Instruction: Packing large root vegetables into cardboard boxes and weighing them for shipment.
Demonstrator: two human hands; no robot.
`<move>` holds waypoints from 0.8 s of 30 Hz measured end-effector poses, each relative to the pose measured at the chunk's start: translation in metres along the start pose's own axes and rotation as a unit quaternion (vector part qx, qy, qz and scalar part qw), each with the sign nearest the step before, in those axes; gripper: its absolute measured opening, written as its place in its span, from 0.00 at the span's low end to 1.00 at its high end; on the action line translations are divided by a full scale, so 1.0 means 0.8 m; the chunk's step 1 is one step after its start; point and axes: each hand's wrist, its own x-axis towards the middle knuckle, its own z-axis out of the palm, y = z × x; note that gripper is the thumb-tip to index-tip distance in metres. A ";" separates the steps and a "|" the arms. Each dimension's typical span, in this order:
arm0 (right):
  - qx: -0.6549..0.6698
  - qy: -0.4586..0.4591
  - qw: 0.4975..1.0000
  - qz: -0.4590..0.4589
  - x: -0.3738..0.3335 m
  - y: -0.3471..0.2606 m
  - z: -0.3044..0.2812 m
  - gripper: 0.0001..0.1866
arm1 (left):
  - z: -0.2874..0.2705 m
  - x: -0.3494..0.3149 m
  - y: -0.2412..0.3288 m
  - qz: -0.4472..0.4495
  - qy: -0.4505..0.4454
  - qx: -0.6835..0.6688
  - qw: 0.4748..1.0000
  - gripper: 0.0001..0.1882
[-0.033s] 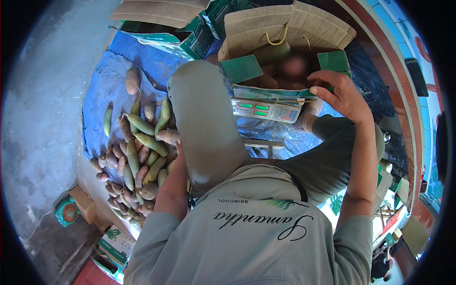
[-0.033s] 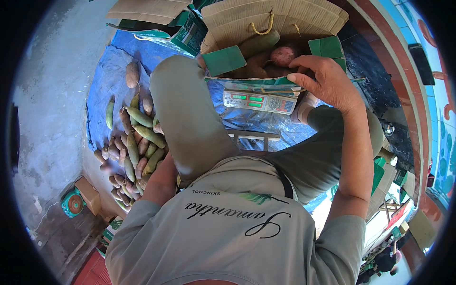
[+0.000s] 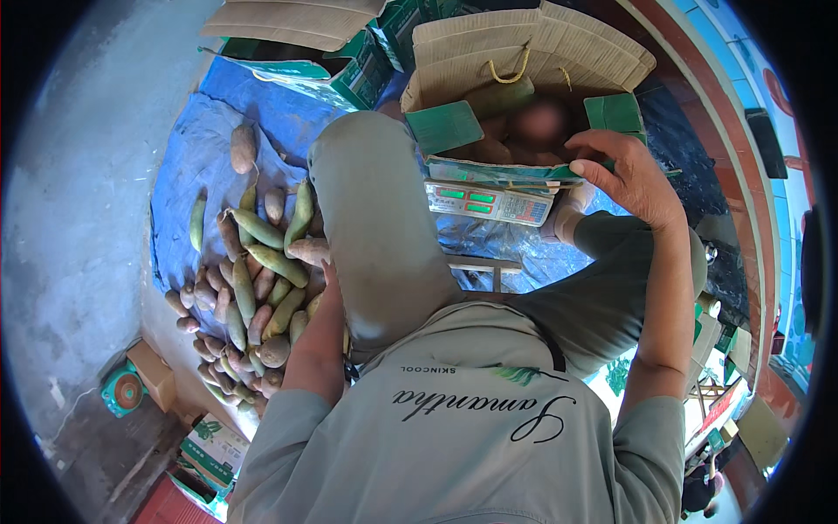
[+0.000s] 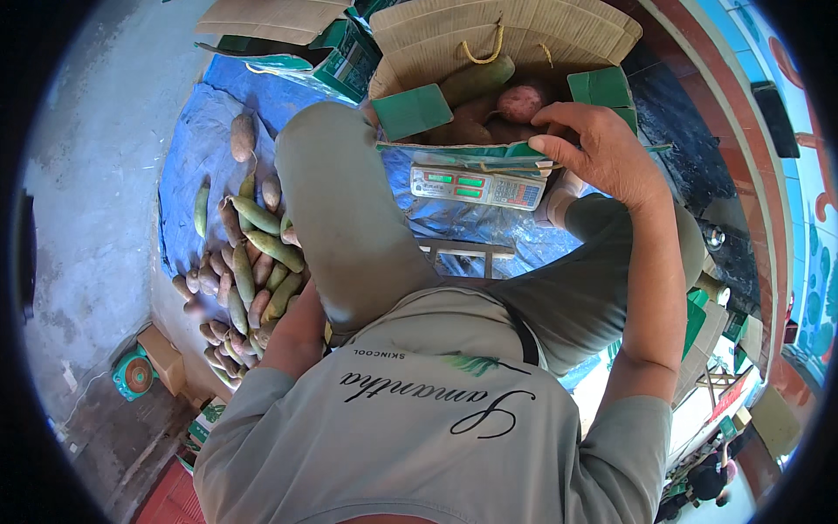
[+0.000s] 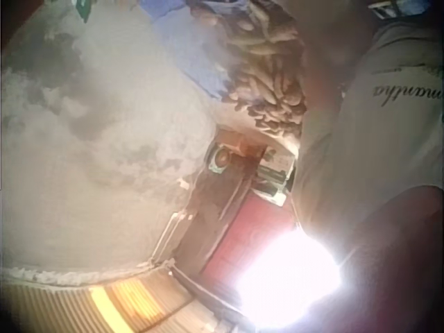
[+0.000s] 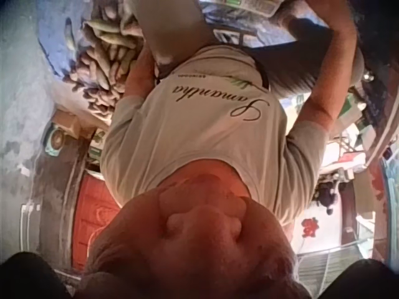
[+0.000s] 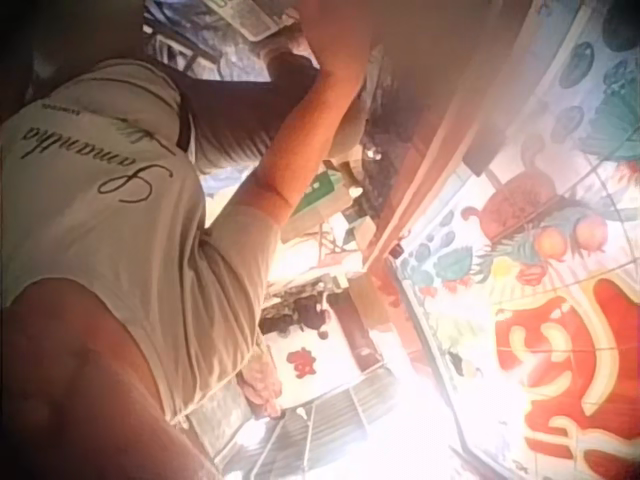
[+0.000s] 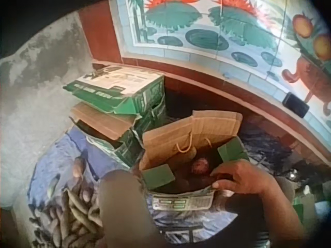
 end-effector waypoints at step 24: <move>0.064 -0.029 0.997 0.034 0.012 0.007 0.000 0.24 | 0.022 0.057 -0.029 -0.056 0.016 0.254 0.965 0.20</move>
